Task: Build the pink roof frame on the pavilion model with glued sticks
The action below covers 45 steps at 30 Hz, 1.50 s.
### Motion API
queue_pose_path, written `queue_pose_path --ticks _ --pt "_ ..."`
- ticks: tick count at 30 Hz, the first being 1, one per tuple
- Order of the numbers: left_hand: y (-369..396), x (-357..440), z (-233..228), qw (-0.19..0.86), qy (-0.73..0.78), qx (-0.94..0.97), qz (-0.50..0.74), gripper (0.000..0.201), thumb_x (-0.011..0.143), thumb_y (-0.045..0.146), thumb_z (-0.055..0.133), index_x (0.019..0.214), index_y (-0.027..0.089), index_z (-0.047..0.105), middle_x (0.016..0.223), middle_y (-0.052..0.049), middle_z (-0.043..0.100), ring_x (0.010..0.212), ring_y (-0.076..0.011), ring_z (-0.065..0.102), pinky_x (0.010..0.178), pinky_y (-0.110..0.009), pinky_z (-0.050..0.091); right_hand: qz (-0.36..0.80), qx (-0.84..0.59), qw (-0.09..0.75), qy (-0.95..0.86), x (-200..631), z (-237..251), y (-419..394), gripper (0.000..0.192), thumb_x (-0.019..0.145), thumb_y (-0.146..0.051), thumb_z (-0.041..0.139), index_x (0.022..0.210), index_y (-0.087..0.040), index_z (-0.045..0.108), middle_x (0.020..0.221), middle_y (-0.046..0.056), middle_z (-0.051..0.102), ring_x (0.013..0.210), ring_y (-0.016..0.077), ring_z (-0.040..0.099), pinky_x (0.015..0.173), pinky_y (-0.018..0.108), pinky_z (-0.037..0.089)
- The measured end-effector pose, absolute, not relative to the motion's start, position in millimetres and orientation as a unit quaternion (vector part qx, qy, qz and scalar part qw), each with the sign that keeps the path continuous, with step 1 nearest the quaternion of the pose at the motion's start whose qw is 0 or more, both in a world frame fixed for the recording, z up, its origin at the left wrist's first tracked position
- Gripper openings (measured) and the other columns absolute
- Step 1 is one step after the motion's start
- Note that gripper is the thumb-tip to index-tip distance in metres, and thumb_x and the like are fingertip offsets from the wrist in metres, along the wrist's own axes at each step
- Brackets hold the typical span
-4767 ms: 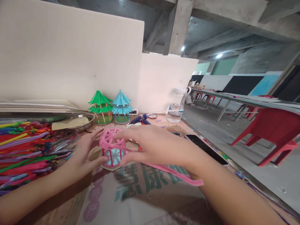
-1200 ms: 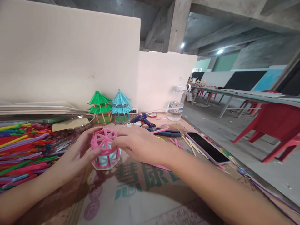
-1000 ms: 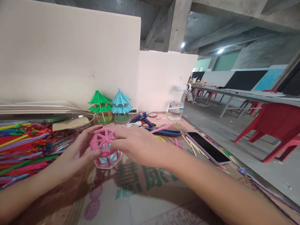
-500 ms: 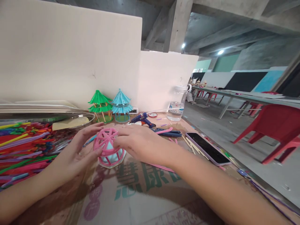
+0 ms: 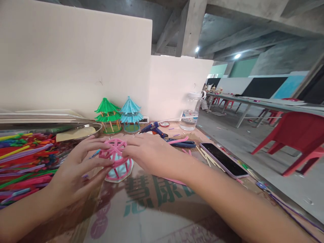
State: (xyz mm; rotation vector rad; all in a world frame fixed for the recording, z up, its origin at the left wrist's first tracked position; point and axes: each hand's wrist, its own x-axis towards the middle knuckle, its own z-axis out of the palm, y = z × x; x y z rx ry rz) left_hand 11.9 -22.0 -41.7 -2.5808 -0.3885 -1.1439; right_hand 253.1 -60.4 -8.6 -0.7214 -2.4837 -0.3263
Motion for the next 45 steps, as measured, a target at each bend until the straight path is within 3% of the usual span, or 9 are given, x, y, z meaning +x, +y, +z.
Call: queue_pose_path --ticks 10,20,23,26,30,33,37,39,45 --pt "-17 10 -46 0.150 -0.142 -0.889 -0.410 0.028 0.088 0.012 0.060 0.103 0.034 0.067 0.109 -0.002 0.065 0.108 -0.0213 0.062 0.107 -0.052 0.044 -0.075 -0.279 0.249 -0.925 253 -6 -63 0.022 0.100 -0.019 0.048 0.100 -0.018 0.070 0.087 0.005 0.070 0.084 0.0170 0.063 0.078 0.030 0.048" --pt "-7 6 -43 0.128 -0.124 -0.901 -0.395 0.028 0.092 0.008 0.051 0.107 0.029 0.062 0.114 -0.006 0.062 0.114 -0.0217 0.059 0.099 -0.044 0.050 0.195 -0.435 0.267 -0.838 261 4 -55 0.025 0.094 -0.036 0.056 0.103 -0.018 0.071 0.075 -0.001 0.068 0.064 0.0117 0.058 0.056 0.022 0.040" --pt "-5 6 -43 0.109 -0.143 -0.903 -0.390 0.028 0.092 0.011 0.053 0.110 0.031 0.062 0.117 -0.006 0.060 0.115 -0.0229 0.058 0.096 -0.043 0.052 0.212 -0.465 0.275 -0.814 275 4 -43 0.033 0.093 -0.043 0.054 0.085 -0.015 0.070 0.072 0.001 0.068 0.061 0.0115 0.057 0.054 0.022 0.040" --pt "-5 7 -44 0.106 -0.148 -0.903 -0.389 0.027 0.092 0.011 0.055 0.110 0.030 0.062 0.117 -0.005 0.061 0.114 -0.0224 0.058 0.097 -0.043 0.051 0.324 -0.454 0.178 -0.811 291 -3 -27 0.049 0.092 -0.054 0.050 0.070 -0.014 0.068 0.058 0.001 0.064 0.052 0.0111 0.056 0.053 0.023 0.042" --pt "-5 8 -45 0.106 -0.143 -0.904 -0.389 0.028 0.093 0.011 0.053 0.111 0.031 0.061 0.114 -0.004 0.062 0.112 -0.0213 0.058 0.097 -0.043 0.050 0.558 -0.352 0.093 -0.746 293 -35 -11 0.045 0.080 -0.056 0.067 0.098 -0.014 0.071 0.053 -0.004 0.063 0.046 0.0114 0.056 0.049 0.023 0.045" --pt "-4 8 -46 0.112 -0.143 -0.902 -0.391 0.028 0.093 0.011 0.052 0.112 0.030 0.060 0.115 -0.005 0.063 0.112 -0.0214 0.058 0.097 -0.043 0.049 0.625 -0.319 0.197 -0.684 274 -67 -11 0.050 0.078 -0.064 0.067 0.089 -0.015 0.069 0.044 -0.007 0.055 0.040 0.0090 0.050 0.052 0.023 0.047" --pt "-3 6 -50 0.113 -0.147 -0.902 -0.389 0.026 0.094 0.012 0.052 0.113 0.028 0.059 0.115 -0.006 0.063 0.114 -0.0214 0.058 0.099 -0.043 0.047 0.679 -0.290 0.351 -0.575 234 -95 -27 0.064 0.071 -0.077 0.065 0.054 -0.015 0.057 0.041 -0.004 0.051 0.040 0.0068 0.049 0.047 0.020 0.041" --pt "-3 6 -52 0.111 -0.157 -0.903 -0.385 0.027 0.094 0.012 0.051 0.114 0.029 0.059 0.116 -0.006 0.064 0.114 -0.0216 0.059 0.100 -0.044 0.046 0.670 -0.305 0.478 -0.480 216 -98 -41 0.055 0.073 -0.067 0.070 0.058 -0.016 0.057 0.043 -0.005 0.053 0.039 0.0056 0.046 0.045 0.019 0.037" --pt "-7 8 -54 0.119 -0.169 -0.896 -0.394 0.027 0.094 0.012 0.050 0.111 0.030 0.062 0.117 -0.006 0.065 0.115 -0.0220 0.059 0.102 -0.046 0.045 0.681 -0.298 0.500 -0.445 199 -87 -61 0.057 0.070 -0.067 0.074 0.053 -0.015 0.056 0.037 -0.005 0.049 0.036 0.0059 0.045 0.046 0.020 0.035"
